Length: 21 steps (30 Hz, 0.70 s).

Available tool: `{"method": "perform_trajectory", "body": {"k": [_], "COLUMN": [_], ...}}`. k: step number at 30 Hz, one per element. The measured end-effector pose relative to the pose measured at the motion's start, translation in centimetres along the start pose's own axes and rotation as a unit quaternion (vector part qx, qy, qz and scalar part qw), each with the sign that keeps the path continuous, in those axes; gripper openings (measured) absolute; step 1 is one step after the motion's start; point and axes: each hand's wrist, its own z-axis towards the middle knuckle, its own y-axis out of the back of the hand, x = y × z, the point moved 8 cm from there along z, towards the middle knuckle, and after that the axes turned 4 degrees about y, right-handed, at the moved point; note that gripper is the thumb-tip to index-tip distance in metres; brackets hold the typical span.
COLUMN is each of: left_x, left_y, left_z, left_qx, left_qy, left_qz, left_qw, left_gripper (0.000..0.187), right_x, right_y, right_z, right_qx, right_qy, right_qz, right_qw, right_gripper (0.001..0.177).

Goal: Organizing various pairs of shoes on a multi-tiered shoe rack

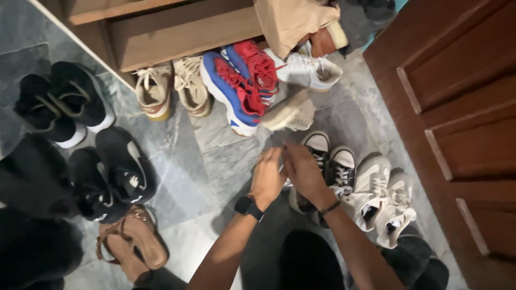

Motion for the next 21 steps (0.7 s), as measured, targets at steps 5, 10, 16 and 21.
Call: {"method": "perform_trajectory", "body": {"k": [5, 10, 16, 21], "left_x": [-0.9, -1.3, -0.1, -0.6], "left_y": [-2.5, -3.1, -3.0, -1.9], "left_z": [1.6, 1.8, 1.2, 1.1], "left_qx": [0.006, 0.000, -0.013, -0.010], "left_qy": [0.011, -0.020, -0.016, -0.015], "left_qz": [0.002, 0.023, 0.027, 0.041], "left_qw": [1.000, 1.000, 0.999, 0.999], "left_gripper": [0.045, 0.042, 0.028, 0.035], "right_x": [-1.7, -3.2, -3.3, -2.7], "right_y": [2.2, 1.5, 0.7, 0.2], "right_z": [0.7, 0.3, 0.2, 0.0], "right_qx": [0.004, 0.020, 0.006, 0.022], "right_qy": [-0.012, -0.003, -0.022, -0.013], "right_qz": [0.013, 0.027, 0.017, 0.013], "right_qw": [1.000, 0.999, 1.000, 1.000], "right_gripper": [0.039, 0.041, 0.036, 0.037]}}
